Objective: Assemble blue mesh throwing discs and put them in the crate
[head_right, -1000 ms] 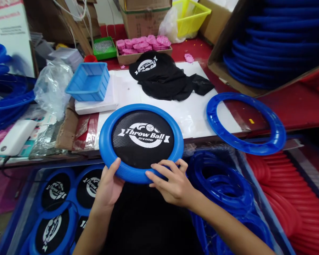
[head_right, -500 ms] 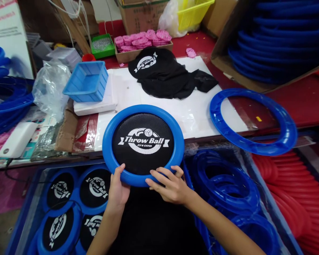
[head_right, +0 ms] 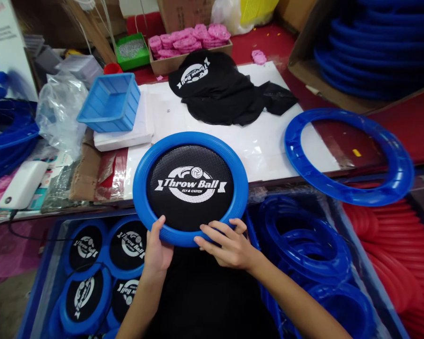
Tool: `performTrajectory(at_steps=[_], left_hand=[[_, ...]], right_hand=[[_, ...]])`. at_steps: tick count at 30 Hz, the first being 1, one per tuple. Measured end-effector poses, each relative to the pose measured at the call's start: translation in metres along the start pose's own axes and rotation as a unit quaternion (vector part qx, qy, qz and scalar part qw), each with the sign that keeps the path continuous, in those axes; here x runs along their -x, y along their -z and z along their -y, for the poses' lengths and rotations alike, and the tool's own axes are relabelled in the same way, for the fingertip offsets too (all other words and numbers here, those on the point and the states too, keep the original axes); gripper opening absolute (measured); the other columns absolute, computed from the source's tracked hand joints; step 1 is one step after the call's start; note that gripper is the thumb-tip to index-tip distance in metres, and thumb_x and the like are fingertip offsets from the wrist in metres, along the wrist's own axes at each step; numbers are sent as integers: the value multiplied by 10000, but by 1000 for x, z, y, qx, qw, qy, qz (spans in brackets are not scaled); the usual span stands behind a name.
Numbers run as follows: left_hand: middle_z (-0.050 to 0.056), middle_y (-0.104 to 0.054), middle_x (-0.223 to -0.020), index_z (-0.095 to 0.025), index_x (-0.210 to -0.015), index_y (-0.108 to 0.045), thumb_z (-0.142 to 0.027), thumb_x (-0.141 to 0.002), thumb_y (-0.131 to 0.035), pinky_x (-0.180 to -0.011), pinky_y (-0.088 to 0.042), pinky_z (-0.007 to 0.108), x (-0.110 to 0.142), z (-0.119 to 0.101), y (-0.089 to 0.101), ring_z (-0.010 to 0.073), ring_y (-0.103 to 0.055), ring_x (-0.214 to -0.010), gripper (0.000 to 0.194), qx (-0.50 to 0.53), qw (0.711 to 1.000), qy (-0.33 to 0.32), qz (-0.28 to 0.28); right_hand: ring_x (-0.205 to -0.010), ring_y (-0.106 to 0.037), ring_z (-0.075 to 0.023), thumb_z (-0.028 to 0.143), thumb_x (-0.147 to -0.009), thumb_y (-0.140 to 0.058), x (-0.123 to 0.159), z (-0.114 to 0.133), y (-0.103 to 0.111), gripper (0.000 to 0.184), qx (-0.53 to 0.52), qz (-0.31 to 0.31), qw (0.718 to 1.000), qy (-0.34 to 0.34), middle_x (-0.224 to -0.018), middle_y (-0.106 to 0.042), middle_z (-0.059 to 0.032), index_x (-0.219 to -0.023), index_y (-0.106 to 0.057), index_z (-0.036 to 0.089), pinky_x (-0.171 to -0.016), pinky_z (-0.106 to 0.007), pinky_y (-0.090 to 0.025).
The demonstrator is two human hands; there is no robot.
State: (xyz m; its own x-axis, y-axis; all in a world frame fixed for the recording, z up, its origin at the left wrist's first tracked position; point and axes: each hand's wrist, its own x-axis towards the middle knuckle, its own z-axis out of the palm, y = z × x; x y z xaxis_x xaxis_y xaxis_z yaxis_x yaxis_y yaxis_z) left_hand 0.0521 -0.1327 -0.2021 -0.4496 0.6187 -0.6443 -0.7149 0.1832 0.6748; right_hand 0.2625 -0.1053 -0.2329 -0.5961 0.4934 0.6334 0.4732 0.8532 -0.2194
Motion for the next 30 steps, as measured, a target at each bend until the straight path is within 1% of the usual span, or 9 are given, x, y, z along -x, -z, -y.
performTrajectory(at_steps=[3,5,10,13,16,20,24,27,30], left_hand=[[23,-764,-978,-184,-945,-739,-397,-708,-933,-930,-573,322,-1,1,0,203,-721,-979,373,-4,1000,-10,13],[20,-760,-968,-182,-951,-740,-393,-719,-928,-923,-568,314,-2,2,0,196,-719,-964,366,-5,1000,-16,15],[-4,-722,-877,-178,-880,-707,-366,-725,-923,-868,-557,286,-4,6,1,163,-694,-870,325,-6,1000,-16,4],[0,-726,-873,-176,-854,-701,-366,-741,-911,-877,-556,288,-4,6,2,168,-696,-875,305,-12,1000,-25,8],[24,-760,-942,-173,-913,-735,-372,-756,-900,-922,-558,314,-5,5,2,192,-716,-925,302,-15,999,-29,16],[30,-772,-1003,-185,-985,-751,-366,-797,-876,-993,-551,343,-6,4,2,213,-723,-1016,289,-14,999,-25,24],[55,-780,-1136,-185,-1127,-757,-387,-832,-852,-1059,-532,368,-8,5,4,233,-713,-1125,370,-18,999,-25,25],[65,-783,-1151,-172,-1136,-762,-434,-829,-853,-1082,-521,382,-10,4,5,232,-721,-1103,413,-26,999,-30,30],[68,-783,-1146,-176,-1133,-762,-434,-829,-855,-1074,-528,395,-10,2,5,243,-720,-1119,409,-29,998,-27,40]], right_hand=[[-990,-732,-198,199,-936,-749,0,-1,0,275,4,-4,1000,-3,-1127,-826,22,-1157,-785,360,-1082,-445,-314],[-989,-730,-197,207,-944,-740,0,-2,0,273,6,-1,1000,-4,-1123,-826,30,-1156,-784,375,-1086,-444,-313],[-990,-734,-202,203,-943,-749,-2,-3,0,261,-12,1,1000,-5,-1115,-831,0,-1169,-787,329,-1079,-441,-300],[-984,-733,-189,206,-965,-718,-5,-5,1,234,-15,1,1000,-3,-1107,-834,14,-1151,-786,331,-1083,-434,-297],[-982,-732,-181,225,-963,-729,-7,-4,1,213,-15,3,1000,-9,-1112,-834,33,-1135,-786,337,-1095,-438,-286],[-993,-729,-186,264,-961,-758,-8,-3,0,179,-22,-2,1000,-16,-1108,-833,19,-1128,-790,317,-1135,-457,-243],[-1013,-715,-175,276,-982,-746,-5,-1,-5,151,-18,-9,1000,-15,-1100,-832,20,-1122,-787,314,-1177,-455,-210],[-1022,-705,-173,298,-987,-746,-5,1,-8,137,-12,-26,999,-22,-1097,-828,27,-1116,-786,322,-1193,-459,-209],[-1041,-698,-181,275,-977,-748,-5,4,-8,152,-20,-25,999,-39,-1113,-824,20,-1119,-787,313,-1202,-470,-202]])
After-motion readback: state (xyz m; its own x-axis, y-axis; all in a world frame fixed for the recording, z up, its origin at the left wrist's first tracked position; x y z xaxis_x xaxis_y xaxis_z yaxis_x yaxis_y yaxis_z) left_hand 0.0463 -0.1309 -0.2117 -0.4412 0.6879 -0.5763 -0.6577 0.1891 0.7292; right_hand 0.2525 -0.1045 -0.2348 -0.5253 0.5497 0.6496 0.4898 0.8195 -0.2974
